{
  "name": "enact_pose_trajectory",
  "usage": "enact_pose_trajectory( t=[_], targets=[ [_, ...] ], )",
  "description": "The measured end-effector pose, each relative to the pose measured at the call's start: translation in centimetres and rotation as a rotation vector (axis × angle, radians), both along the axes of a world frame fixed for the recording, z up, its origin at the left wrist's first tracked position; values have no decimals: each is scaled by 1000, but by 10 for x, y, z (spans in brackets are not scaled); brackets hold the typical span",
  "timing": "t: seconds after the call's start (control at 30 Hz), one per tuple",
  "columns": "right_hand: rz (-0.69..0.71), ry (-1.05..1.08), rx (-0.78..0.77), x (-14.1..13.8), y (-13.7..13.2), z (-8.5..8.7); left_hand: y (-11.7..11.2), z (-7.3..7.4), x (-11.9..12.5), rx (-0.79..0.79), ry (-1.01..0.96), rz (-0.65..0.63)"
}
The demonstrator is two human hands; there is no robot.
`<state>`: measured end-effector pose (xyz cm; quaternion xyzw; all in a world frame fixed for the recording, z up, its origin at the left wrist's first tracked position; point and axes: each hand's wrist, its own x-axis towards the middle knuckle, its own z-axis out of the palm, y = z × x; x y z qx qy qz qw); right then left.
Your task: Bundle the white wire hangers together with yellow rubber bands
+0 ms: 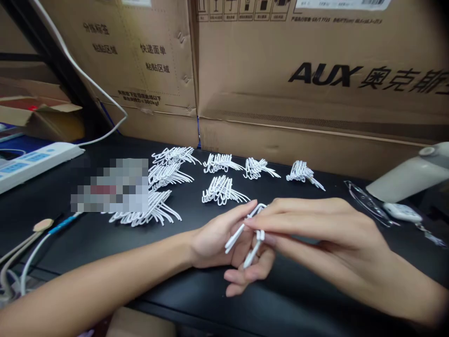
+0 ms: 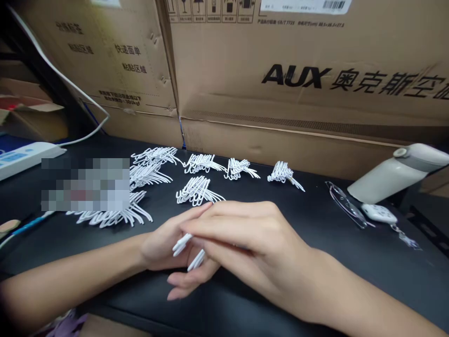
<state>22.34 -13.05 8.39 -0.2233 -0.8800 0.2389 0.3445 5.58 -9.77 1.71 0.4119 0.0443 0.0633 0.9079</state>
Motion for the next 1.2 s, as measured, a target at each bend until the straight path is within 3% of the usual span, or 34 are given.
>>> enact_pose_trajectory(
  t=[0.2, 0.37, 0.87, 1.2],
  targets=[
    [-58, 50, 17, 0, 0, -5, 1, 1, -1, -43, 34, -56],
    [-97, 128, 43, 0, -2, -5, 1, -4, -1, -47, 50, -26],
    [-113, 72, 68, -2, -2, -9, 4, -1, -1, 10, 60, -80],
    [-143, 89, 113, -1, -4, -10, 3, -4, -2, -55, 82, -30]
  ],
)
